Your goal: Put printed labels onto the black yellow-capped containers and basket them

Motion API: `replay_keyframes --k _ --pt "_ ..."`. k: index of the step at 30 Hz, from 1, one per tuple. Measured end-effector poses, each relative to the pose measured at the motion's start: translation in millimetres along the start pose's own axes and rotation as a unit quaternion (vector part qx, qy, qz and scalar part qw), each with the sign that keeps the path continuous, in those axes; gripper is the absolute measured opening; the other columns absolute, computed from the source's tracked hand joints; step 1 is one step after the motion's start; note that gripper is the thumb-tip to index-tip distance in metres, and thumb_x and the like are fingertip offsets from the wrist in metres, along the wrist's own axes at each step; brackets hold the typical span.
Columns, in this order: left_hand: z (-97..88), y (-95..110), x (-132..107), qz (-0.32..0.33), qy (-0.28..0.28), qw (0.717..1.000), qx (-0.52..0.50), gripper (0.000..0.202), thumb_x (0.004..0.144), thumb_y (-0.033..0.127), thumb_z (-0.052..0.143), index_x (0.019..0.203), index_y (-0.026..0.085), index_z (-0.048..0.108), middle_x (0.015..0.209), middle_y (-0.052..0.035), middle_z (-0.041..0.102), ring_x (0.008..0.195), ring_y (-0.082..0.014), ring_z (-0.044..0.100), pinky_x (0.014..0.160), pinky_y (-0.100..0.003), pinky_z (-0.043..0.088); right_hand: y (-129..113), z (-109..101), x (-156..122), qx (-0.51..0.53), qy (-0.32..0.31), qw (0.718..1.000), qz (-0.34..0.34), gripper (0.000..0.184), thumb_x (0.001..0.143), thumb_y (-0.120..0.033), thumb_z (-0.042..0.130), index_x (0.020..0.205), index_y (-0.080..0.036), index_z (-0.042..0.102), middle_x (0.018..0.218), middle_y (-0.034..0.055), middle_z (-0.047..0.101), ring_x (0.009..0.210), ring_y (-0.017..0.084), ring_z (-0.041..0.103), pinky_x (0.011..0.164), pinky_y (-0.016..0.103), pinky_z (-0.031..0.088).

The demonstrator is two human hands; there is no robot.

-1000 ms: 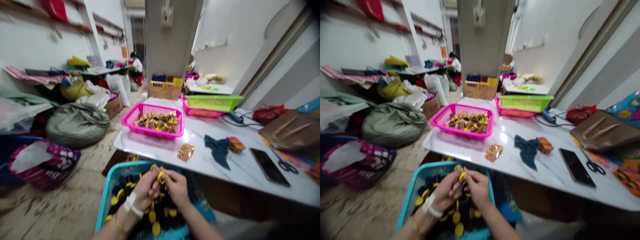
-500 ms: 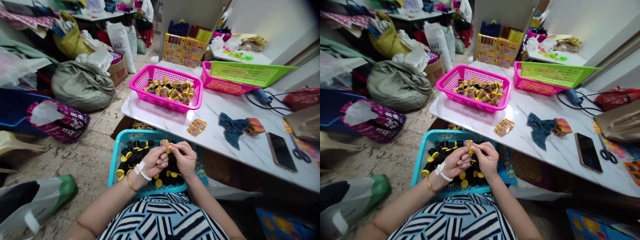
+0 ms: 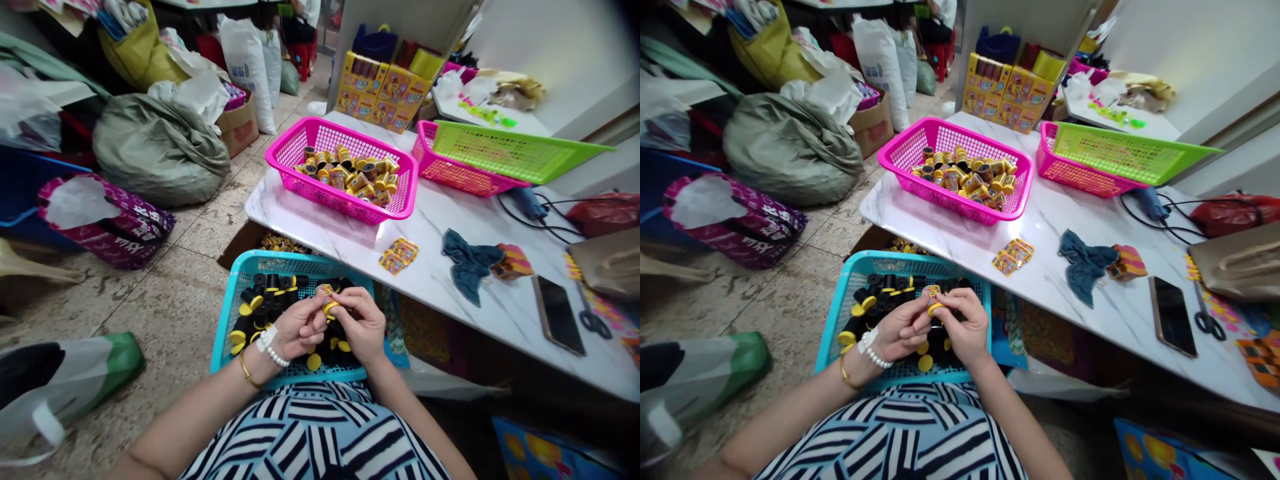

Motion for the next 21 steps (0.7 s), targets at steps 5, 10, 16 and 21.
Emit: replay_keyframes --k 5,10,16,21 --pt "3.8 -7.6 1.2 0.009 0.005 1.0 0.013 0.024 0.085 0.033 0.073 0.082 0.013 0.06 0.038 0.01 0.044 0.027 -0.0006 0.018 0.027 -0.01 0.019 4.0 -0.2 -8.3 0.016 0.022 1.0 -0.013 0.016 0.083 -0.014 0.074 0.094 -0.027 0.076 0.089 0.0016 0.066 0.083 0.015 0.063 0.077 0.031 0.052" --pt "-3.8 -15.8 5.2 0.008 0.051 0.998 0.045 0.034 0.077 0.042 0.079 0.081 0.014 0.06 0.037 0.0108 0.044 0.027 -0.0008 0.019 0.027 -0.011 0.018 10.2 -0.6 -16.4 -0.018 0.039 0.999 -0.002 0.008 0.084 -0.017 0.073 0.088 -0.024 0.074 0.088 0.0022 0.066 0.083 0.016 0.064 0.078 0.033 0.054" --pt "-10.9 -18.6 3.6 0.018 0.103 0.99 0.099 0.048 0.068 0.056 0.081 0.07 0.016 0.055 0.037 0.0088 0.044 0.027 -0.0011 0.021 0.029 -0.015 0.014 6.5 4.9 -15.9 -0.092 -0.103 0.99 0.005 0.037 0.085 -0.024 0.069 0.122 -0.023 0.065 0.108 0.0079 0.072 0.097 0.02 0.068 0.086 0.035 0.056" --pt "1.7 1.1 -2.2 0.07 0.112 0.976 0.172 0.047 0.078 0.059 0.071 0.087 0.013 0.065 0.042 0.0056 0.052 0.029 -0.0023 0.024 0.033 -0.017 0.019 -17.3 -16.6 58.8 -0.189 -0.071 0.976 -0.079 0.03 0.085 -0.028 0.069 0.114 -0.022 0.071 0.099 0.0058 0.077 0.083 0.018 0.071 0.08 0.032 0.057"
Point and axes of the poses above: each hand's wrist, its own x-axis towards the middle knuckle, its own z-axis out of the palm, y = z × x, the point moved 3 cm from there along x, towards the middle knuckle
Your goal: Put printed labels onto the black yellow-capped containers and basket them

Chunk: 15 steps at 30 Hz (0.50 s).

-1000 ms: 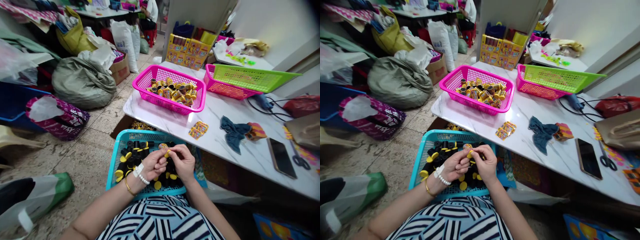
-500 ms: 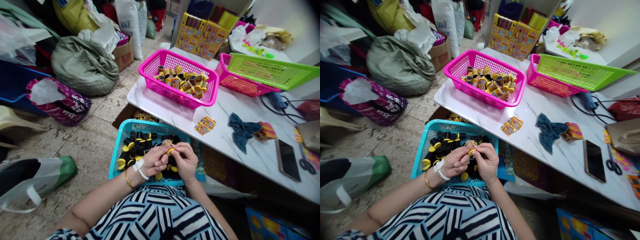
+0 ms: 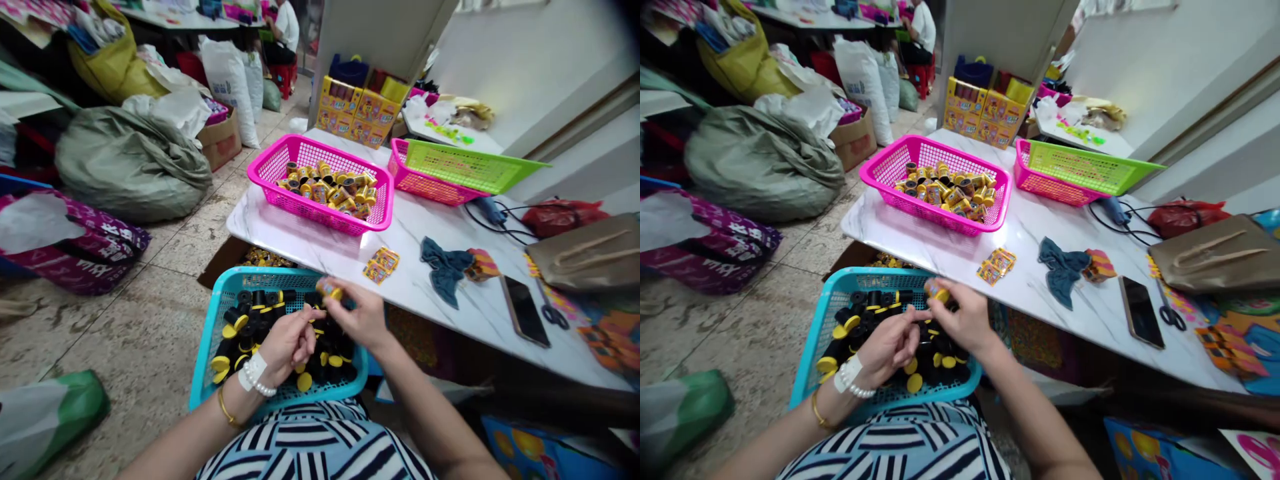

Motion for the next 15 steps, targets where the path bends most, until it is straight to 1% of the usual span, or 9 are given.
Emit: replay_keyframes --k 1,3,4,5,6,8,10,13,15 --pt "0.8 4.8 -1.1 0.01 0.0 1.0 0.006 0.047 0.079 0.057 0.071 0.094 0.012 0.066 0.044 0.0054 0.053 0.03 -0.0023 0.025 0.034 -0.017 0.019 0.1 -14.3 23.3 -0.025 0.034 0.999 -0.006 0.032 0.085 -0.031 0.069 0.116 -0.022 0.07 0.096 0.0049 0.076 0.08 0.017 0.07 0.079 0.032 0.056" --pt "0.6 10.9 -3.9 0.022 -0.003 1.0 0.01 0.044 0.08 0.051 0.072 0.1 0.012 0.067 0.047 0.0055 0.054 0.032 -0.0017 0.025 0.036 -0.016 0.017 0.5 -43.7 66.2 -0.04 0.077 0.996 -0.011 0.044 0.088 -0.036 0.067 0.131 -0.024 0.063 0.092 0.0027 0.075 0.078 0.016 0.068 0.079 0.032 0.055" --pt "-0.9 11.7 -5.8 0.023 -0.004 1.0 0.01 0.042 0.08 0.049 0.072 0.1 0.012 0.067 0.049 0.0056 0.054 0.033 -0.0013 0.025 0.036 -0.016 0.016 0.4 -57.6 81.4 -0.038 0.098 0.994 -0.022 0.051 0.089 -0.038 0.067 0.137 -0.024 0.057 0.093 0.0021 0.074 0.077 0.015 0.067 0.078 0.032 0.055" --pt "-3.7 11.0 -8.1 0.021 -0.005 1.0 0.01 0.04 0.08 0.046 0.073 0.099 0.012 0.067 0.05 0.0057 0.054 0.034 -0.001 0.025 0.037 -0.016 0.016 0.6 -69.6 90.0 -0.049 0.12 0.991 -0.035 0.052 0.09 -0.039 0.065 0.14 -0.025 0.055 0.093 0.0018 0.073 0.077 0.015 0.066 0.077 0.032 0.054" --pt "-7.7 9.0 -10.7 0.017 -0.004 1.0 0.008 0.039 0.079 0.045 0.074 0.099 0.012 0.068 0.051 0.0058 0.053 0.034 -0.0007 0.025 0.037 -0.016 0.015 2.0 -78.9 91.2 -0.074 0.141 0.986 -0.046 0.049 0.092 -0.039 0.063 0.138 -0.026 0.056 0.091 0.0016 0.072 0.076 0.015 0.065 0.077 0.033 0.054" --pt "-19.7 2.4 -16.1 0.01 0.009 1.0 0.002 0.039 0.078 0.044 0.075 0.098 0.011 0.068 0.052 0.0058 0.053 0.035 -0.0004 0.025 0.037 -0.016 0.015 10.5 -87.4 72.8 -0.152 0.175 0.971 -0.058 0.035 0.094 -0.037 0.06 0.126 -0.026 0.067 0.084 0.0023 0.069 0.076 0.017 0.062 0.079 0.035 0.052" --pt "-34.7 -6.3 -20.7 0.005 0.038 0.999 -0.01 0.042 0.076 0.046 0.077 0.095 0.011 0.068 0.051 0.0059 0.053 0.035 -0.0002 0.024 0.037 -0.016 0.015 27.8 -82.6 37.3 -0.223 0.171 0.958 -0.053 0.027 0.093 -0.034 0.061 0.115 -0.023 0.074 0.081 0.0043 0.065 0.077 0.019 0.06 0.077 0.036 0.051" --pt "-52.4 -18.4 -23.8 -0.007 0.074 0.997 -0.018 0.045 0.072 0.049 0.08 0.092 0.01 0.068 0.049 0.0062 0.052 0.035 -0.0004 0.024 0.037 -0.016 0.015 57.6 -61.4 -14.5 -0.31 0.113 0.943 -0.04 0.032 0.09 -0.035 0.065 0.117 -0.02 0.074 0.084 0.0077 0.06 0.079 0.022 0.055 0.073 0.037 0.048" --pt "-55.1 -23.5 -22.9 -0.021 0.071 0.997 -0.012 0.045 0.071 0.049 0.08 0.091 0.01 0.067 0.048 0.0062 0.052 0.034 -0.0005 0.024 0.037 -0.016 0.015 69.5 -46.9 -33.2 -0.337 0.086 0.937 -0.042 0.031 0.09 -0.034 0.064 0.116 -0.019 0.074 0.081 0.0071 0.059 0.078 0.022 0.051 0.073 0.038 0.045"
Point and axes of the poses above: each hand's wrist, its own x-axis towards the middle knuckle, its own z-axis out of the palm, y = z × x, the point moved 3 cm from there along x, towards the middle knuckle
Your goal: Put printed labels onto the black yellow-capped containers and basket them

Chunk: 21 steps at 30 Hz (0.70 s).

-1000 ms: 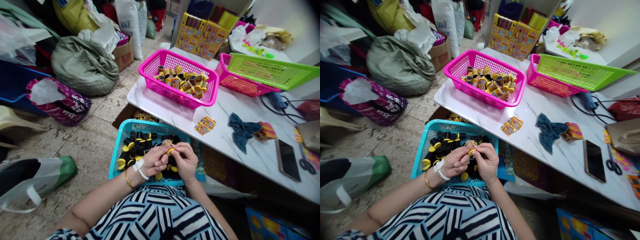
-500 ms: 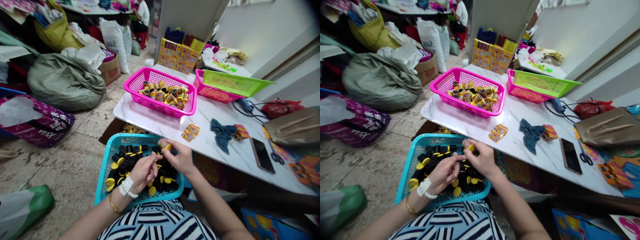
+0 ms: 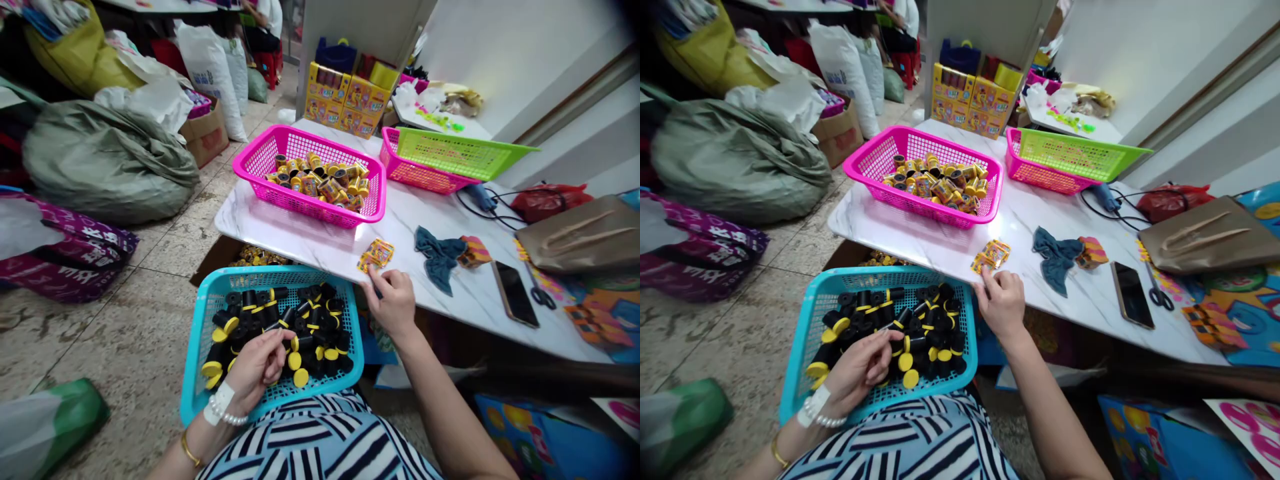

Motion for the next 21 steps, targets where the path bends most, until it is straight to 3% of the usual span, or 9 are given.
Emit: replay_keyframes --k 6,11,14,17,21 --pt "31.3 0.8 7.0 0.002 -0.044 0.999 0.03 0.043 0.074 0.049 0.077 0.091 0.01 0.067 0.048 0.006 0.052 0.035 -0.0004 0.024 0.038 -0.017 0.015 -6.0 14.4 3.1 0.031 0.008 0.999 -0.033 0.018 0.09 -0.028 0.065 0.103 -0.021 0.076 0.077 0.0056 0.063 0.079 0.022 0.052 0.073 0.036 0.042" --pt "58.3 6.9 11.2 0.014 -0.072 0.997 0.037 0.04 0.076 0.046 0.077 0.093 0.012 0.067 0.056 0.004 0.056 0.038 -0.0013 0.03 0.039 -0.016 0.018 -14.0 -1.2 1.0 0.086 0.06 0.994 -0.041 0.011 0.088 -0.021 0.067 0.094 -0.023 0.076 0.072 0.0031 0.061 0.072 0.019 0.054 0.07 0.035 0.044" --pt "65.2 13.6 14.2 0.042 -0.045 0.998 0.032 0.042 0.071 0.044 0.082 0.095 0.013 0.067 0.073 -0.0014 0.064 0.049 -0.0048 0.046 0.042 -0.016 0.027 -37.4 -14.9 -8.0 0.115 0.095 0.988 -0.034 0.019 0.084 -0.017 0.071 0.102 -0.025 0.075 0.077 0.0038 0.06 0.075 0.019 0.056 0.071 0.036 0.047" --pt "67.2 18.9 17.1 0.074 -0.022 0.997 0.03 0.045 0.069 0.043 0.085 0.098 0.013 0.068 0.087 -0.006 0.068 0.065 -0.0096 0.058 0.051 -0.018 0.039 -70.9 -19.4 -18.0 0.135 0.081 0.986 -0.05 0.03 0.083 -0.015 0.072 0.109 -0.028 0.073 0.083 0.005 0.061 0.081 0.021 0.059 0.074 0.037 0.05" --pt "60.0 21.8 17.1 0.146 0.004 0.986 0.084 0.036 0.067 0.037 0.086 0.09 0.012 0.072 0.081 -0.0038 0.068 0.065 -0.0095 0.054 0.057 -0.02 0.041 -103.2 -12.2 -34.5 0.153 0.063 0.984 -0.061 0.03 0.084 -0.013 0.069 0.109 -0.029 0.073 0.081 0.0045 0.062 0.08 0.021 0.06 0.074 0.037 0.051"
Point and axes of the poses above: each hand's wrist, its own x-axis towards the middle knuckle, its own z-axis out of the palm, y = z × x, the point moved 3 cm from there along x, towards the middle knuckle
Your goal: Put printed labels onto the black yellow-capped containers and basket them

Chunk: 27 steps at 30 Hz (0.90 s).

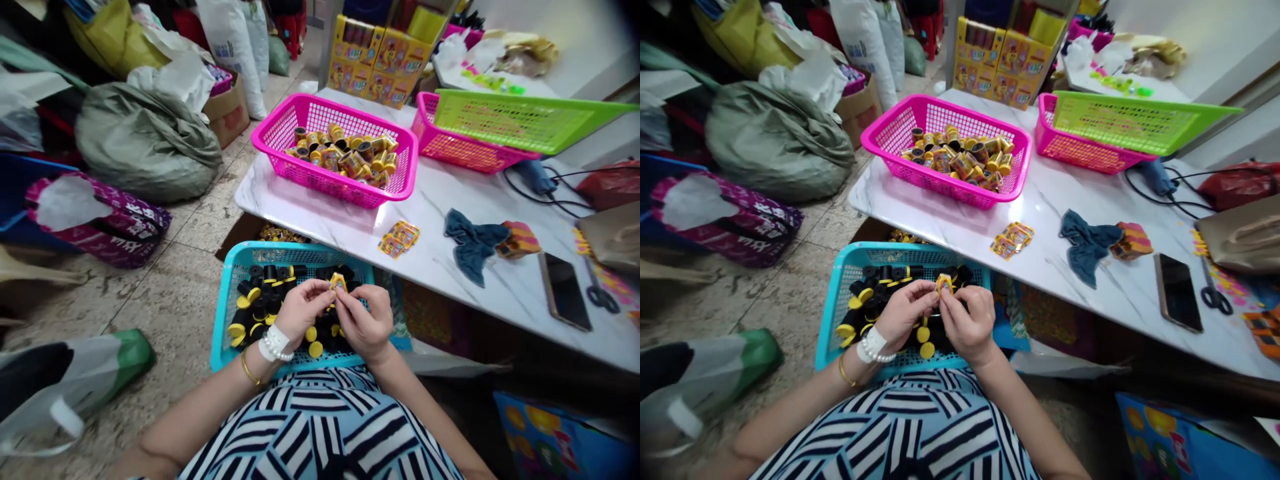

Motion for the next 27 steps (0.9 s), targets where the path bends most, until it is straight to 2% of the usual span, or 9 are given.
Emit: replay_keyframes --k 5,9,10,12,14,17,20,23,27 --pt "-20.9 -0.6 -5.1 0.051 0.025 0.995 0.08 0.017 0.075 0.031 0.076 0.076 0.014 0.073 0.067 -0.0005 0.063 0.058 -0.01 0.05 0.057 -0.021 0.039 -8.9 5.3 -10.6 0.082 -0.049 0.995 0.034 0.027 0.082 -0.02 0.072 0.109 -0.025 0.072 0.088 0.0071 0.063 0.085 0.023 0.06 0.076 0.039 0.051" --pt "-33.8 8.3 -6.8 0.099 -0.006 0.97 0.223 0.012 0.077 0.026 0.072 0.073 0.015 0.074 0.072 -0.0035 0.068 0.066 -0.014 0.057 0.064 -0.024 0.044 2.7 3.5 -0.4 0.189 -0.112 0.959 0.179 0.043 0.084 -0.033 0.071 0.125 -0.022 0.064 0.105 0.0098 0.064 0.094 0.024 0.062 0.081 0.039 0.053" --pt "-34.9 11.0 -7.0 0.11 -0.023 0.957 0.266 0.011 0.077 0.026 0.072 0.072 0.015 0.074 0.073 -0.0038 0.068 0.067 -0.0147 0.058 0.065 -0.024 0.044 5.7 6.2 2.2 0.214 -0.15 0.943 0.208 0.04 0.085 -0.034 0.07 0.122 -0.022 0.065 0.103 0.0086 0.066 0.091 0.022 0.063 0.079 0.037 0.053" --pt "-35.9 15.0 -8.1 0.126 -0.049 0.938 0.32 0.011 0.078 0.025 0.07 0.072 0.016 0.074 0.074 -0.004 0.069 0.069 -0.015 0.059 0.065 -0.025 0.045 9.0 15.1 4.3 0.258 -0.23 0.907 0.241 0.021 0.086 -0.033 0.069 0.103 -0.021 0.072 0.089 0.0048 0.069 0.079 0.018 0.063 0.072 0.032 0.051" --pt "-38.0 16.8 -11.2 0.131 -0.027 0.943 0.305 0.012 0.08 0.026 0.069 0.075 0.016 0.073 0.075 -0.0032 0.069 0.068 -0.0139 0.059 0.063 -0.023 0.045 9.8 25.0 1.5 0.285 -0.267 0.878 0.277 0.014 0.087 -0.031 0.067 0.081 -0.02 0.072 0.076 0.002 0.069 0.068 0.015 0.062 0.065 0.028 0.048" --pt "-43.1 10.7 -21.3 0.093 0.053 0.974 0.201 0.021 0.084 0.035 0.066 0.077 0.015 0.068 0.064 0.0002 0.063 0.054 -0.0097 0.054 0.051 -0.02 0.041 8.3 36.0 -8.4 0.305 -0.208 0.85 0.375 0.023 0.086 -0.035 0.068 0.07 -0.019 0.069 0.066 -0.0003 0.067 0.059 0.013 0.057 0.059 0.027 0.044" --pt "-43.5 -2.6 -34.4 0.039 0.067 0.988 0.136 0.033 0.086 0.043 0.064 0.072 0.014 0.068 0.059 0.0004 0.06 0.043 -0.0067 0.048 0.042 -0.018 0.035 1.8 41.6 -17.6 0.318 -0.143 0.83 0.435 0.027 0.085 -0.04 0.07 0.069 -0.018 0.068 0.065 -0.0007 0.066 0.061 0.013 0.057 0.061 0.027 0.045" --pt "-44.5 -11.3 -41.8 0.029 0.081 0.992 0.096 0.033 0.084 0.045 0.067 0.079 0.013 0.073 0.064 -0.0026 0.064 0.042 -0.006 0.048 0.039 -0.018 0.034 -4.7 43.0 -20.5 0.329 -0.122 0.83 0.434 0.026 0.086 -0.04 0.07 0.072 -0.018 0.069 0.068 -0.0002 0.067 0.065 0.014 0.059 0.065 0.027 0.046" --pt "-48.9 -14.2 -40.8 0.032 0.132 0.99 0.039 0.035 0.079 0.048 0.073 0.083 0.013 0.075 0.064 -0.0022 0.063 0.04 -0.0043 0.043 0.036 -0.017 0.028 -9.8 41.8 -20.9 0.331 -0.109 0.847 0.4 0.023 0.087 -0.037 0.069 0.072 -0.019 0.069 0.07 -0.0001 0.066 0.066 0.014 0.059 0.065 0.028 0.047"
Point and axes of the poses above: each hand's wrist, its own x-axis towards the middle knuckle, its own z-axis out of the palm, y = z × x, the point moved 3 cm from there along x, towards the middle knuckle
